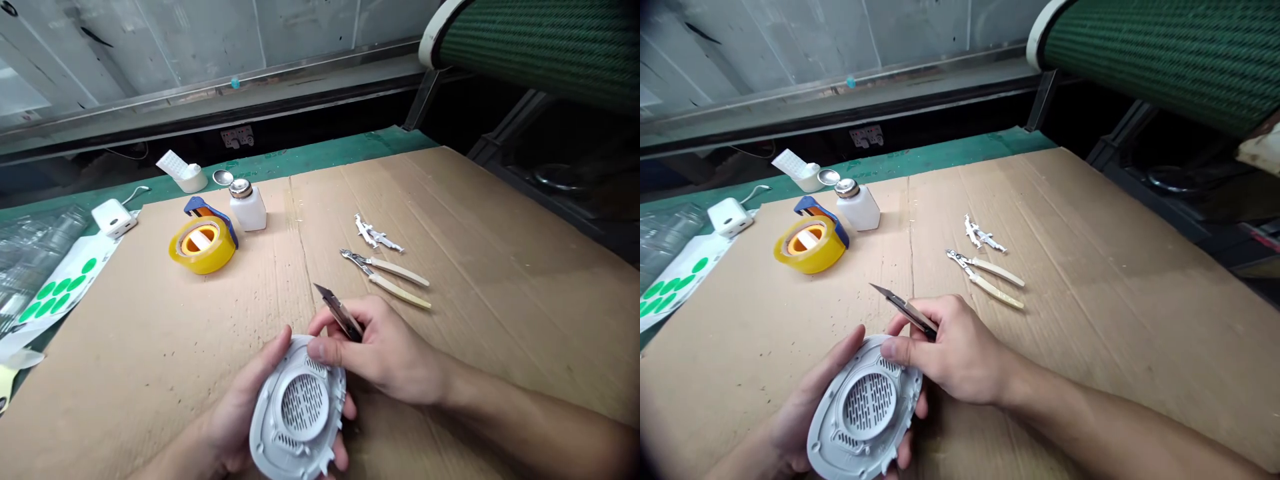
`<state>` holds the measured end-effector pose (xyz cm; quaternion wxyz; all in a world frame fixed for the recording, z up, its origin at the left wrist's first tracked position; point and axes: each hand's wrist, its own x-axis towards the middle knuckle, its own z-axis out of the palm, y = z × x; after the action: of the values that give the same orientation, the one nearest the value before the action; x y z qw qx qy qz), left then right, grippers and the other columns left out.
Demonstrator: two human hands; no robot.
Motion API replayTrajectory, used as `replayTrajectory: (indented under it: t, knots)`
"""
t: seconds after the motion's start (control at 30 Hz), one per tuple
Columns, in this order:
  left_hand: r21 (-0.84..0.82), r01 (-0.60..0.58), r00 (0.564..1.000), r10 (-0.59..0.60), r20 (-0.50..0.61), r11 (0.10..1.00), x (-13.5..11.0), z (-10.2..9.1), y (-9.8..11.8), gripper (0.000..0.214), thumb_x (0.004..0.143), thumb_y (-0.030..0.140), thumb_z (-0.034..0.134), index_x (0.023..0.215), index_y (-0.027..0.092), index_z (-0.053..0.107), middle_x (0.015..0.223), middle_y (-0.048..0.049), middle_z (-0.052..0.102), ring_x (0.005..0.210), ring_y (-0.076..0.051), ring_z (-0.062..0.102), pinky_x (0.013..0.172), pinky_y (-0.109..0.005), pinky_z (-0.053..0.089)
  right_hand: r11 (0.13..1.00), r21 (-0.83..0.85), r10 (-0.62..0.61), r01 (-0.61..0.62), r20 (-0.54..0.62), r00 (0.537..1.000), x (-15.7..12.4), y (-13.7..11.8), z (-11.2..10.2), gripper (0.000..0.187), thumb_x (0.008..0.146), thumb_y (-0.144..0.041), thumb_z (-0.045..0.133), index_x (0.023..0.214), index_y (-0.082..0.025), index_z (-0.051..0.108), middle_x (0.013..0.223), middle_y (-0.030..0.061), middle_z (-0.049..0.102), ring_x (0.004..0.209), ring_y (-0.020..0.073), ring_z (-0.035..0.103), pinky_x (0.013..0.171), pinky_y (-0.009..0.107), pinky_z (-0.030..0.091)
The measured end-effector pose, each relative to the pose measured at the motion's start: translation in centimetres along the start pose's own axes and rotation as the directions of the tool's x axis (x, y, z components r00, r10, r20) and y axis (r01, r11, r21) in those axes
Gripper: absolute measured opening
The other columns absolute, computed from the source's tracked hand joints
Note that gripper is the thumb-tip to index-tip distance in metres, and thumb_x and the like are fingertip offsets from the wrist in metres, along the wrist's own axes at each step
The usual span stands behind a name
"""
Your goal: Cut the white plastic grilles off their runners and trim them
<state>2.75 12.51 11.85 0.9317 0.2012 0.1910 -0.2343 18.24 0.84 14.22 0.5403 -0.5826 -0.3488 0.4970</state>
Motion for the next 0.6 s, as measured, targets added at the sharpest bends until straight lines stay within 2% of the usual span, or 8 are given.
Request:
replayTrajectory:
  t: [0.13,0.2,0.27,0.3,0.37,0.47,0.53,0.6]
  knots:
    - [-0.038,-0.005,1.000,0.004,-0.011,0.999,-0.4,0.0,0.1,0.076,0.075,0.077,0.059,0.110,0.010,0.070,0.097,-0.0141,0.073,0.072,-0.021,0.073,0.061,-0.026,0.057,0.994,0.066,-0.081,0.092,-0.160,0.984,0.4,-0.1,-0.7,0.036,0.087,-0.051,0.067,0.078,-0.017,0.057,0.054,-0.0074,0.042,0.047,0.0078,0.036,0.043,0.021,0.029]
    - [-0.073,-0.028,1.000,0.028,0.010,0.997,-0.7,0.0,0.3,0.074,0.077,0.074,0.060,0.113,0.011,0.069,0.097,-0.0142,0.073,0.075,-0.022,0.074,0.063,-0.027,0.058,0.993,-0.040,-0.113,0.107,-0.247,0.962,0.3,-0.3,-1.7,0.033,0.089,-0.050,0.063,0.081,-0.019,0.055,0.055,-0.0083,0.039,0.046,0.0084,0.034,0.043,0.022,0.029]
    - [-0.100,-0.027,0.998,0.032,0.046,0.995,-1.0,0.1,0.6,0.073,0.078,0.074,0.058,0.113,0.011,0.068,0.097,-0.0147,0.072,0.077,-0.023,0.074,0.062,-0.026,0.057,0.956,-0.283,-0.168,0.081,-0.295,0.941,-0.1,-0.5,-2.9,0.023,0.092,-0.043,0.057,0.093,-0.020,0.057,0.060,-0.0067,0.043,0.050,0.0104,0.040,0.047,0.023,0.033]
    - [-0.109,-0.020,0.998,0.027,0.063,0.994,-1.1,0.1,0.7,0.073,0.078,0.074,0.058,0.113,0.010,0.068,0.096,-0.0147,0.072,0.078,-0.023,0.074,0.062,-0.026,0.057,0.897,-0.436,-0.219,0.068,-0.307,0.926,-0.2,-0.6,-3.4,0.020,0.092,-0.039,0.056,0.100,-0.021,0.058,0.064,-0.0054,0.047,0.054,0.0115,0.044,0.050,0.024,0.036]
    - [-0.136,0.001,0.997,0.010,0.078,0.991,-1.2,0.2,1.0,0.073,0.077,0.074,0.059,0.112,0.010,0.067,0.094,-0.0146,0.073,0.077,-0.023,0.074,0.064,-0.026,0.057,0.712,-0.702,-0.316,0.021,-0.293,0.902,-0.5,-0.6,-4.3,0.028,0.090,-0.037,0.057,0.116,-0.025,0.058,0.073,-0.0028,0.056,0.061,0.0146,0.053,0.057,0.027,0.040]
    - [-0.154,0.021,0.996,-0.008,0.085,0.988,-1.3,0.4,1.0,0.074,0.077,0.072,0.062,0.111,0.007,0.067,0.090,-0.0155,0.073,0.075,-0.023,0.074,0.067,-0.028,0.057,0.467,-0.882,-0.330,-0.062,-0.239,0.913,-0.6,-0.5,-4.9,0.040,0.090,-0.049,0.057,0.124,-0.028,0.059,0.081,0.0006,0.065,0.066,0.0197,0.060,0.060,0.031,0.042]
    - [-0.155,0.013,0.997,0.000,0.083,0.988,-1.2,0.4,1.0,0.073,0.078,0.069,0.062,0.110,0.005,0.067,0.089,-0.0165,0.073,0.075,-0.023,0.074,0.068,-0.028,0.057,0.378,-0.923,-0.318,-0.078,-0.208,0.925,-0.5,-0.3,-5.1,0.031,0.093,-0.043,0.052,0.117,-0.025,0.062,0.080,0.0013,0.067,0.067,0.0212,0.062,0.060,0.031,0.041]
    - [-0.160,0.007,0.997,0.006,0.078,0.987,-1.1,0.3,1.0,0.072,0.079,0.068,0.061,0.111,0.004,0.067,0.089,-0.0170,0.073,0.076,-0.024,0.074,0.070,-0.028,0.057,0.303,-0.951,-0.340,-0.053,-0.161,0.926,-0.5,0.0,-5.3,0.021,0.088,-0.022,0.047,0.100,-0.022,0.065,0.079,0.0015,0.067,0.068,0.0217,0.064,0.060,0.031,0.040]
